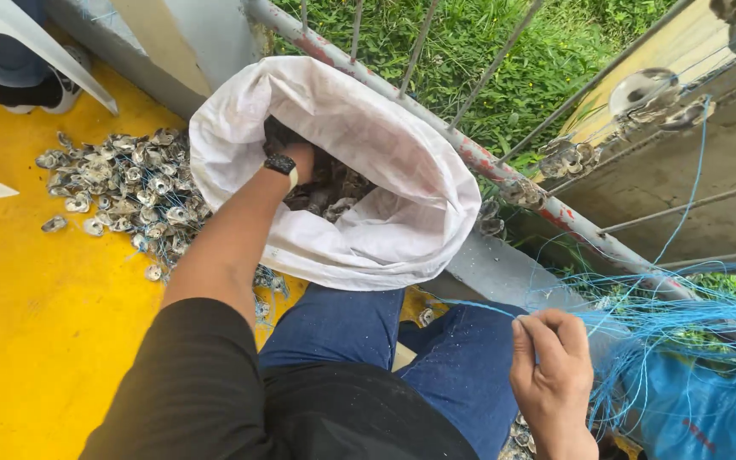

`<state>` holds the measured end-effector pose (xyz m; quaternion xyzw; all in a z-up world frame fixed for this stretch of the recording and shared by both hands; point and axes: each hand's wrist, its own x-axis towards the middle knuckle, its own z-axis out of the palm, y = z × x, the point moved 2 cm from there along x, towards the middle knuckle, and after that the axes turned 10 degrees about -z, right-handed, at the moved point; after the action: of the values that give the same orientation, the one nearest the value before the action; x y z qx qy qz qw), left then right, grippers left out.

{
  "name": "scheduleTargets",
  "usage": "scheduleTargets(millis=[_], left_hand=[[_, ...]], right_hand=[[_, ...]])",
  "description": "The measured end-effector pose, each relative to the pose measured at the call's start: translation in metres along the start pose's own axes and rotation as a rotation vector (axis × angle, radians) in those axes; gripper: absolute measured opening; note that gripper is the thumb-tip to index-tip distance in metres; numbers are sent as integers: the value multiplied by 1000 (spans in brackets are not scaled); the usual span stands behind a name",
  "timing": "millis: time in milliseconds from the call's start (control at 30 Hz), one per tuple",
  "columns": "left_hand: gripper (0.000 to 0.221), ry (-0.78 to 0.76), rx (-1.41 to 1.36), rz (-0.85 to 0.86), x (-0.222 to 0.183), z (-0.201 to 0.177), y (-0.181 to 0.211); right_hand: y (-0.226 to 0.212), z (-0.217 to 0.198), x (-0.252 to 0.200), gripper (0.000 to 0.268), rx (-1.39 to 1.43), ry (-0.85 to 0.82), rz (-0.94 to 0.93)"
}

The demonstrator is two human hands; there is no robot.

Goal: Stringing oyster shells onto a line for aquaculture spat collection.

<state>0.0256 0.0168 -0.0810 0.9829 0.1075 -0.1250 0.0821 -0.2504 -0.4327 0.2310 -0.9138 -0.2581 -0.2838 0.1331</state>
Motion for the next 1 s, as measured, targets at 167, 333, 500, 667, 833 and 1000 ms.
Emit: scheduleTargets(millis=[167,333,500,667,833,1000], left_hand=[[26,22,-19,67,38,90,-11],[17,157,-156,2,-46,-6,9],[10,350,-307,90,-98,-60,12],[11,372,-534,256,-129,-91,21],[15,237,-336,189,-68,-46,-17],[33,219,-248,54,7,17,-37]], right_hand=[[10,18,-15,12,416,-6,215],[12,22,-22,9,435,-40,313],[18,32,-37,11,557,-86,458],[9,33,-40,14,913,-84,539],[9,31,-47,13,925,-27,513],[11,35,-45,11,912,-87,582]])
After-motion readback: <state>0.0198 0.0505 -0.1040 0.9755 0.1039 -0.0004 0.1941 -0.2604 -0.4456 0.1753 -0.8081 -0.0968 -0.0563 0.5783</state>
